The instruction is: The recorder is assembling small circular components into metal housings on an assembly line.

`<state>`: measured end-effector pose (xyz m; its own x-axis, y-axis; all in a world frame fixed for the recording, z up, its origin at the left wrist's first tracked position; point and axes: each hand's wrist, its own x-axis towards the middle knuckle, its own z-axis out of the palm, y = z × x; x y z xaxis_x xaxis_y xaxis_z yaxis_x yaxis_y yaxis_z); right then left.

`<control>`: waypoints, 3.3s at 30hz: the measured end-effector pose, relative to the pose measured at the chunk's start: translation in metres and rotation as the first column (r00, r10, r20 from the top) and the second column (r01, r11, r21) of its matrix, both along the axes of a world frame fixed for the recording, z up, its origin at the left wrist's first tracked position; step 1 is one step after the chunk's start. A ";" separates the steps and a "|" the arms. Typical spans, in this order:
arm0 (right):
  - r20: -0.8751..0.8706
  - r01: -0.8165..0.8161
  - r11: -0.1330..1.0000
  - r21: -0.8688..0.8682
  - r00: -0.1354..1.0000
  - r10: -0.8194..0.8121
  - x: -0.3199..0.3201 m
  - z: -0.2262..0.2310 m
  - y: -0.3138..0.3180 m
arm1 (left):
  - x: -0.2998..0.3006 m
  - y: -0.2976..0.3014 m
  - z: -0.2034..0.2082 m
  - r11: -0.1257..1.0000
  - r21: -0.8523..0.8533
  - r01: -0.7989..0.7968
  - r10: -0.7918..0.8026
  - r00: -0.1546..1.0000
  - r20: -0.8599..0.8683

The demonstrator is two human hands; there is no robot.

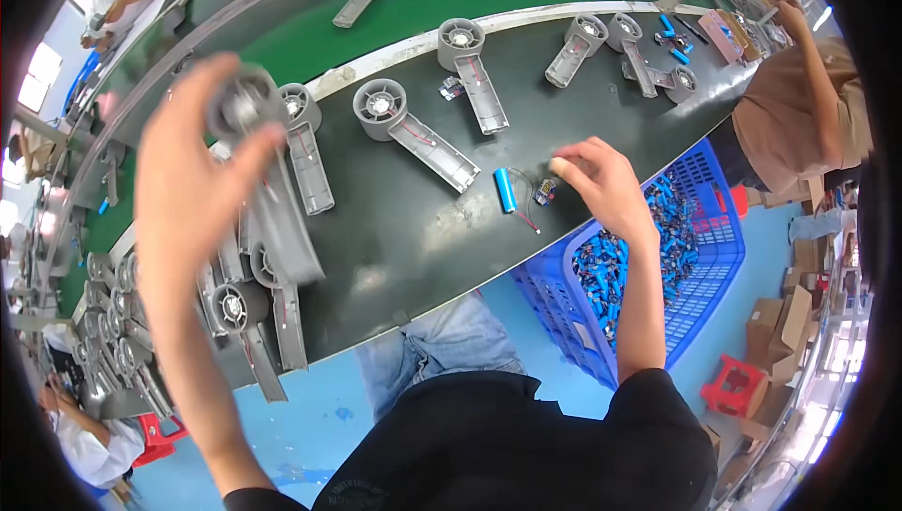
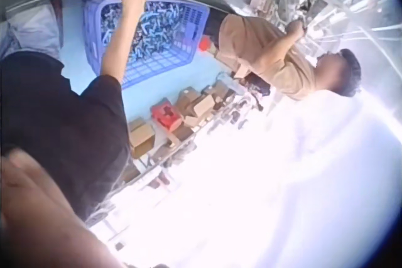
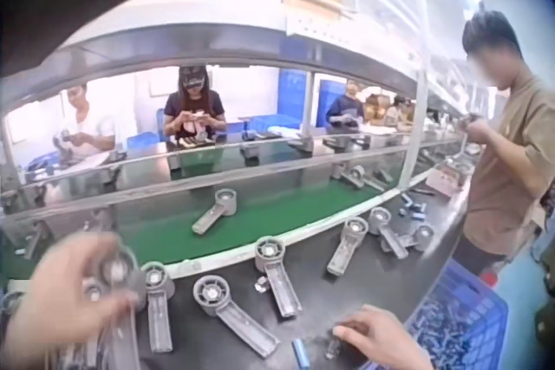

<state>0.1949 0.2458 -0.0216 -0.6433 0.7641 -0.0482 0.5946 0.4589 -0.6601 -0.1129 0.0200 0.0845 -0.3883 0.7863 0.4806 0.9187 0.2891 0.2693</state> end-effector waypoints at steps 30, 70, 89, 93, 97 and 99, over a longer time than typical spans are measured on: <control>0.475 0.697 0.714 0.067 0.607 -0.637 0.307 -0.294 0.029 | 0.136 -0.018 -0.160 0.984 0.155 -0.089 -0.012 0.831 0.556; 0.072 -0.030 0.864 0.502 0.997 -0.008 -0.010 0.062 0.075 | 0.130 -0.021 -0.153 0.970 0.244 -0.021 -0.114 0.842 0.527; -0.638 -0.648 0.476 -0.595 0.741 0.209 -0.083 0.055 -0.106 | 0.111 -0.055 -0.078 0.796 0.591 0.132 -0.425 0.818 0.389; -0.655 -0.661 0.493 -0.565 0.723 0.218 -0.094 0.045 -0.132 | 0.112 -0.071 -0.088 0.831 0.520 0.196 -0.409 0.849 0.335; -0.681 -0.621 0.577 -0.531 0.718 0.145 -0.094 0.034 -0.158 | 0.124 -0.080 -0.092 0.866 0.498 0.053 -0.239 0.918 0.317; -0.578 -0.619 0.706 -0.343 0.732 0.361 -0.092 0.036 -0.165 | 0.131 -0.080 -0.089 0.910 0.411 -0.047 -0.070 0.962 0.265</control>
